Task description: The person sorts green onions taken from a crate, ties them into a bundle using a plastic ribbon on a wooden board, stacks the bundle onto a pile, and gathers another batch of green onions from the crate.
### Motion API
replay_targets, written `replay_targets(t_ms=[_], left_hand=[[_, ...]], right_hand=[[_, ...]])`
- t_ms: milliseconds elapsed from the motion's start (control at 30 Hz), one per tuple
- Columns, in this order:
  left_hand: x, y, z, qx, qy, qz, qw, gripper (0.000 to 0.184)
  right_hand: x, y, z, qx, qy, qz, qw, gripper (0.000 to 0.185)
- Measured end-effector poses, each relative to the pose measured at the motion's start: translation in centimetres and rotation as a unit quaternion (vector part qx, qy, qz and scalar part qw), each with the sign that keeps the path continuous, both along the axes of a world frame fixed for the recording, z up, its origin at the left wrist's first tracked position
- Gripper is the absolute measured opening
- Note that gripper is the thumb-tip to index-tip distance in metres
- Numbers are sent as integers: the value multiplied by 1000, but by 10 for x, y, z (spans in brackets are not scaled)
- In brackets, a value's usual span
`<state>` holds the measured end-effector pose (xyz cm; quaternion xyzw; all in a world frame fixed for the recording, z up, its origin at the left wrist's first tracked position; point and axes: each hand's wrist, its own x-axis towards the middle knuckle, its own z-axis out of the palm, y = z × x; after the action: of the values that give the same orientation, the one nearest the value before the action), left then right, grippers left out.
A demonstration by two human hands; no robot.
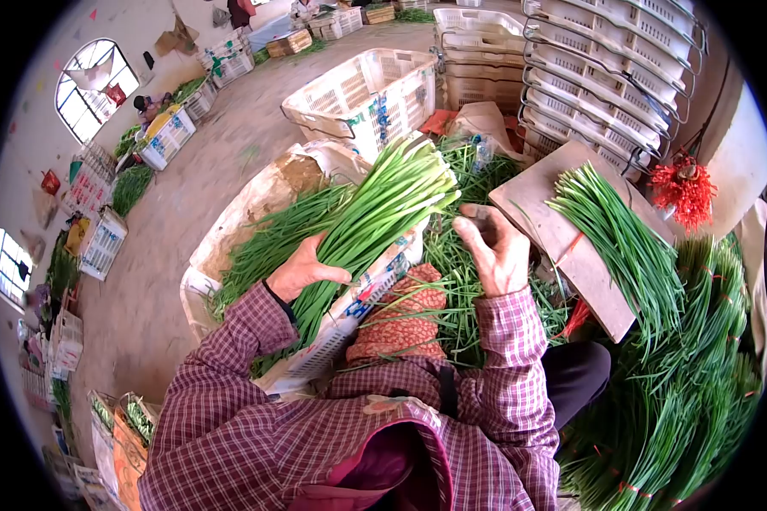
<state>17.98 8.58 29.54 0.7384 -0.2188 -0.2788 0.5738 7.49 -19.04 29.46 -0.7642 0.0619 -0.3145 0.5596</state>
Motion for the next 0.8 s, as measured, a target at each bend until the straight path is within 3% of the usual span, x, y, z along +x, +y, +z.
replay_targets(t_ms=[167,233,367,433,567,700,800], left_hand=[[-7,-8,1,-20,-15,-20,999,77],[-15,-12,8,-36,54,-25,998,80],[-21,-18,6,-59,90,-35,994,76],[-21,-16,2,-58,107,-37,992,73],[-19,-14,-14,-55,109,-20,992,69],[-26,-21,-14,-52,79,-8,995,69],[-32,-25,-12,-68,55,-28,996,70]], right_hand=[[9,6,1,42,35,25,998,27],[6,2,0,-159,8,-74,984,21],[5,-7,-12,-193,-69,-134,970,13],[5,-20,-15,-144,-67,-176,971,14],[-3,-20,-10,-34,20,-56,998,30],[6,15,-11,-62,15,-48,997,41],[17,30,-12,-22,44,-76,996,36]])
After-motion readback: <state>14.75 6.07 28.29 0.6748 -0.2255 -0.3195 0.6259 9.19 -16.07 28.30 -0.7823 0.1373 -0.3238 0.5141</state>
